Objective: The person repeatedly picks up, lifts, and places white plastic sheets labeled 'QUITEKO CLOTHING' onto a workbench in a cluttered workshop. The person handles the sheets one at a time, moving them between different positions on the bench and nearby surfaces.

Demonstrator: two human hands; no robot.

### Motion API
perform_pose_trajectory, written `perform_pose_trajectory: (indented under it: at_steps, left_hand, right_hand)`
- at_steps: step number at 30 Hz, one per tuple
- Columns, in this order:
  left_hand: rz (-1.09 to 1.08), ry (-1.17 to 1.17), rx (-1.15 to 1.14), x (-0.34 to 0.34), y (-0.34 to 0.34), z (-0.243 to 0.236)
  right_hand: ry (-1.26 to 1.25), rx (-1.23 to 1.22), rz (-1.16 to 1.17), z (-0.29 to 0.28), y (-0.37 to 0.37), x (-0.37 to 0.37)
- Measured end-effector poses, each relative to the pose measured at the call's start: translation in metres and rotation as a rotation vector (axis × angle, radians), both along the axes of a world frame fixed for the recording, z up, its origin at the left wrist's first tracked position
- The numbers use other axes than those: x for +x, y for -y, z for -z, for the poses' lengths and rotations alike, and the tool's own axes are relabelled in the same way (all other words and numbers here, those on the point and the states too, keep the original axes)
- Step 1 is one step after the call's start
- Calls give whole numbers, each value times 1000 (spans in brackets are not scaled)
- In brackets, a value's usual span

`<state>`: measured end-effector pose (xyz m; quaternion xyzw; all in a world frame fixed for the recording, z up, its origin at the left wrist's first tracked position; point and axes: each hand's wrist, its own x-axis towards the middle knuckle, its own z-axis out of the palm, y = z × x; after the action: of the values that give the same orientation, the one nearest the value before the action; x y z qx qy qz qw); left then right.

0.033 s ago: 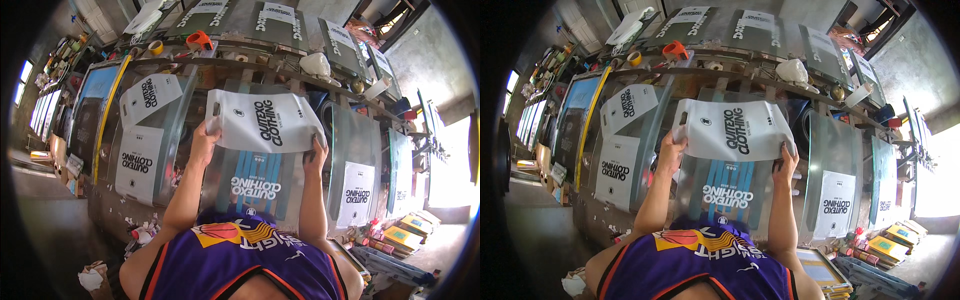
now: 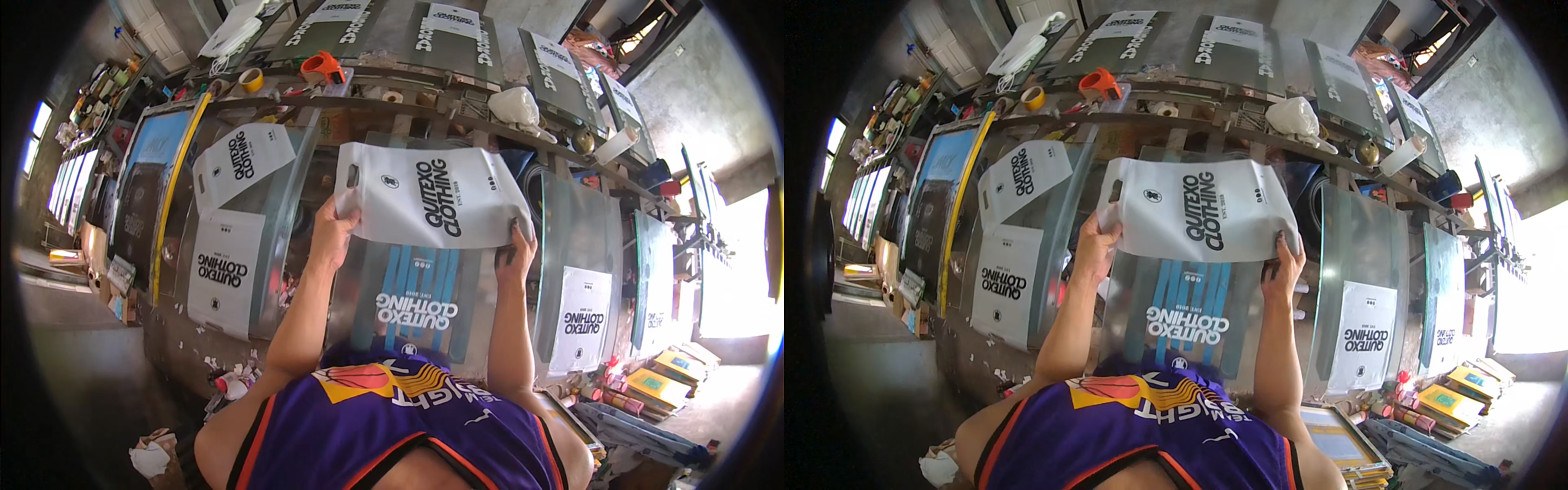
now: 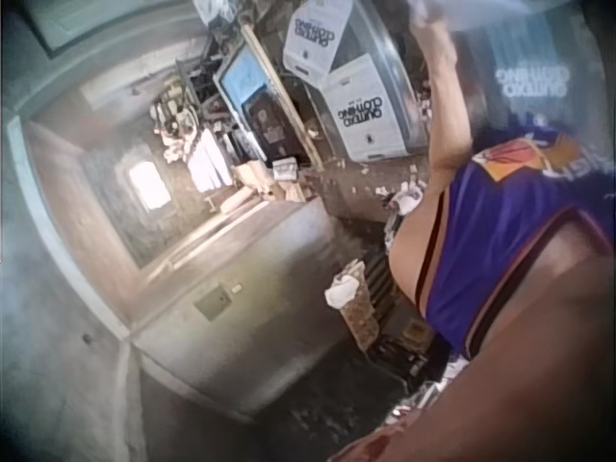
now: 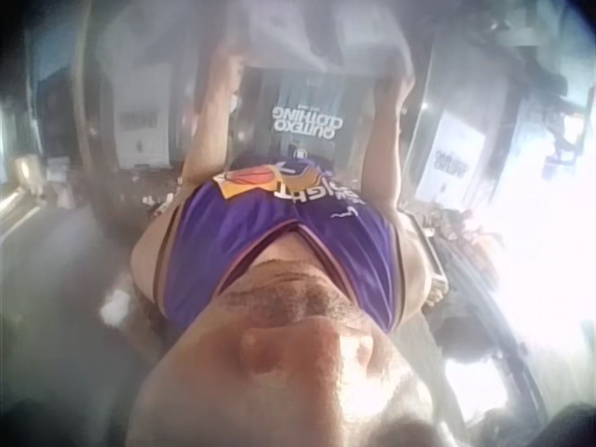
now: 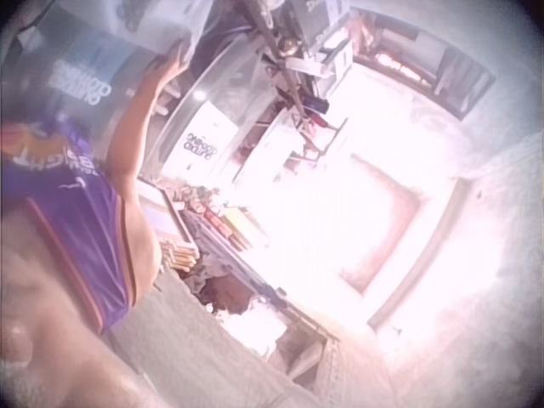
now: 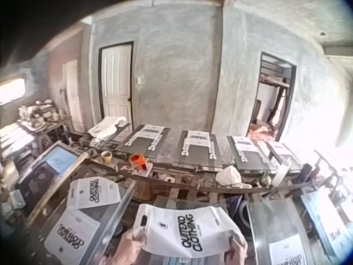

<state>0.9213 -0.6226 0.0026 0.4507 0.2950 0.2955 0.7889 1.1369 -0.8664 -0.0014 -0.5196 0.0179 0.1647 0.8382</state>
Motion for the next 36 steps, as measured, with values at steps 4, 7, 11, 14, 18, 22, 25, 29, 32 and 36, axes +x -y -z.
perform_pose_trajectory:
  at_steps: [4,7,11,14,18,22,25,29,32,36]
  left_hand:
    - [-17,32,18,52,-43,9]
    - [-23,-17,-8,84,-73,27]
    - [-63,-138,-22,102,-89,75]
    - [-139,-286,58,94,-83,105]
    - [-184,-414,97,65,-67,114]
    - [-114,-353,63,33,-45,104]
    - [-51,-327,66,7,-21,88]
    - [27,-314,10,-33,18,71]
    - [48,-323,6,-63,46,72]
    - [49,-310,-24,-104,87,67]
  right_hand:
    - [42,0,-33,15,-25,42]
    - [68,-33,-66,48,-48,71]
    - [12,-167,-127,101,-63,89]
    - [2,-290,-158,142,-53,85]
    - [-32,-409,-122,121,-44,64]
    - [-72,-367,-175,104,-20,37]
    - [-55,-356,-228,94,0,10]
    - [-55,-346,-295,86,23,-33]
    - [-57,-316,-335,83,36,-62]
    - [-32,-286,-388,85,53,-97]
